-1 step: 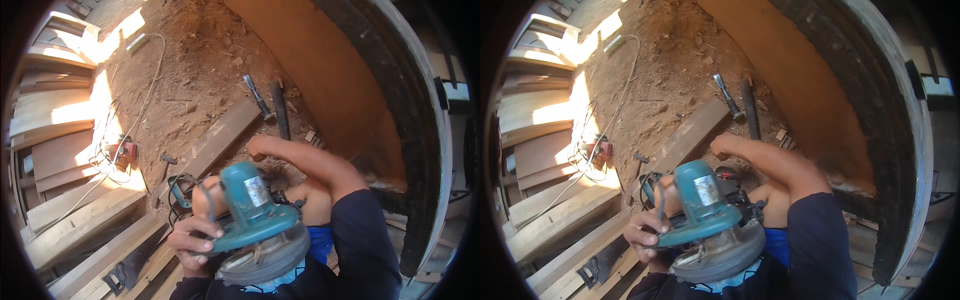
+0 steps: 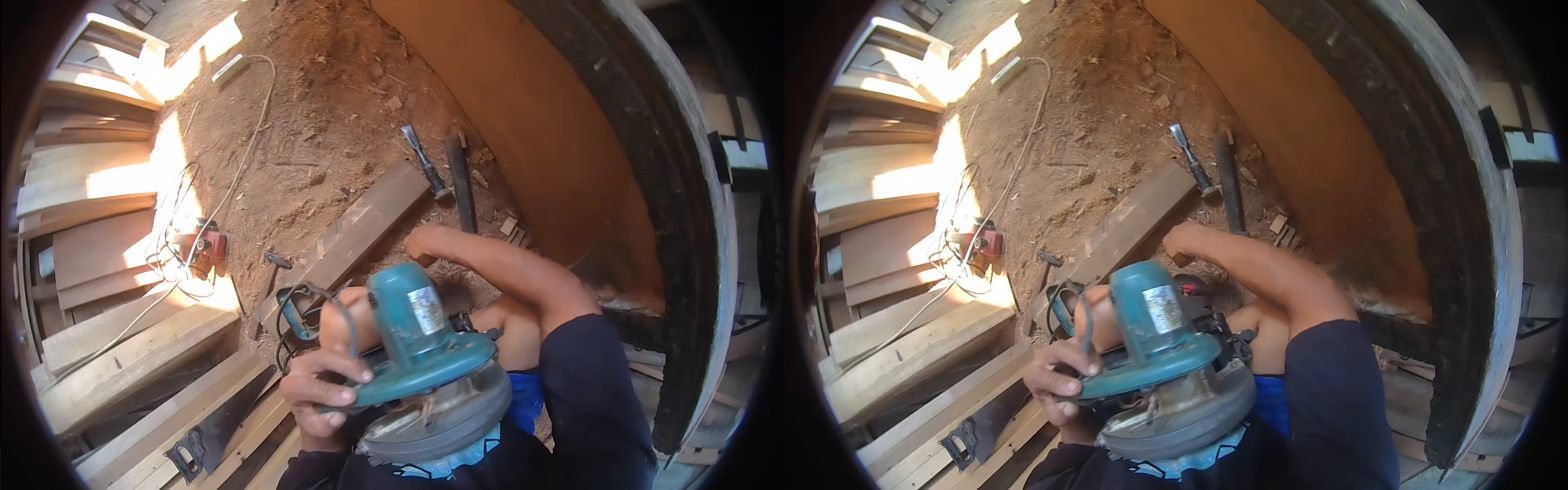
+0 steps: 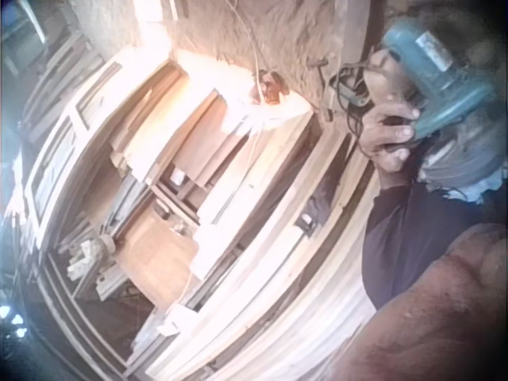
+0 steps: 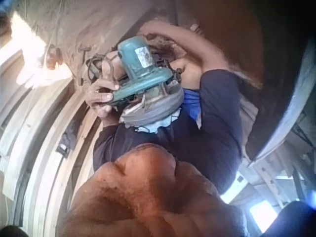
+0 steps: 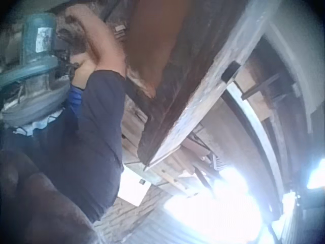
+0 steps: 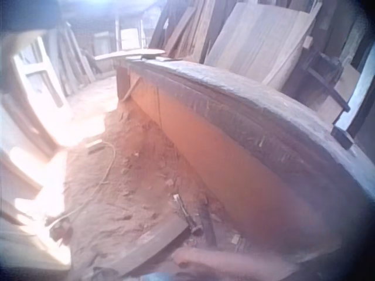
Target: The person unscrews the base of a circular saw and manipulates the internal wires and components.
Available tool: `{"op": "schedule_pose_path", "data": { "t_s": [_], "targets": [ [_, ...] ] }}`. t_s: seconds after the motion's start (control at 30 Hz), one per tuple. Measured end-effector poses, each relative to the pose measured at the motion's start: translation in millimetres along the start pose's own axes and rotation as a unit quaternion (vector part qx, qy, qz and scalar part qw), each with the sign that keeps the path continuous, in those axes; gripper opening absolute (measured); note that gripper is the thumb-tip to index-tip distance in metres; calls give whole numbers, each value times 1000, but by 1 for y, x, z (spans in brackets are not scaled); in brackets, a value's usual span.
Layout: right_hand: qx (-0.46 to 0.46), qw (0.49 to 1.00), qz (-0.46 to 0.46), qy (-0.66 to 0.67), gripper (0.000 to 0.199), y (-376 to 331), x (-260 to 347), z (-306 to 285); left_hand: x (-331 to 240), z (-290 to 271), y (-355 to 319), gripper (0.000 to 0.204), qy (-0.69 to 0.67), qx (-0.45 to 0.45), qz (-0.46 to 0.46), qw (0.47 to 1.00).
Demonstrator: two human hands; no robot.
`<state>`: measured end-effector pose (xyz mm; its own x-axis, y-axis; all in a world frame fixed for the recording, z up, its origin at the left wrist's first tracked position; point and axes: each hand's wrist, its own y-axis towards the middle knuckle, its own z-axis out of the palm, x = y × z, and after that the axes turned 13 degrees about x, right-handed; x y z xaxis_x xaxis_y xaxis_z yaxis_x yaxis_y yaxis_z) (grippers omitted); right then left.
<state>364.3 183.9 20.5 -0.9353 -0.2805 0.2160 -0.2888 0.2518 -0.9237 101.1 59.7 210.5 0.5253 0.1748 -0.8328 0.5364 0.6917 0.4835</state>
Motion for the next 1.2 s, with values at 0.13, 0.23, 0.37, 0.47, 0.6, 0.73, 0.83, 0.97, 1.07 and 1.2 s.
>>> {"op": "schedule_pose_path", "data": {
  "t_s": [0.13,0.23,0.37,0.47,0.6,0.73,0.83,0.97,1.07,1.2],
  "targets": [
    [-76,994,-61,51,43,1,9,30,0,-3,15,28,26,-26,-23,999],
    [-57,992,-96,56,43,-3,12,57,-1,-16,15,29,-5,-62,-45,997],
    [4,997,-56,45,44,-3,8,57,-11,-21,26,27,-131,-121,-73,981],
    [37,998,-36,38,44,-6,10,49,-16,-28,15,28,-172,-107,-60,977],
    [62,997,-9,37,45,-11,7,31,-16,-34,-1,29,-163,-94,-42,981],
    [91,994,16,53,46,-28,-6,5,-14,-34,5,31,-155,-71,-27,985],
    [84,991,54,93,46,-69,-21,-28,-1,-33,7,28,-174,-58,-26,983],
    [-230,933,215,176,44,-182,1,-48,12,-30,11,29,-141,-27,-3,990],
    [-455,841,145,254,39,-276,27,-11,22,-15,21,34,-91,-12,-12,996],
    [-632,734,-4,248,38,-345,69,65,28,-8,33,37,-91,17,-29,995]
  ]
}}
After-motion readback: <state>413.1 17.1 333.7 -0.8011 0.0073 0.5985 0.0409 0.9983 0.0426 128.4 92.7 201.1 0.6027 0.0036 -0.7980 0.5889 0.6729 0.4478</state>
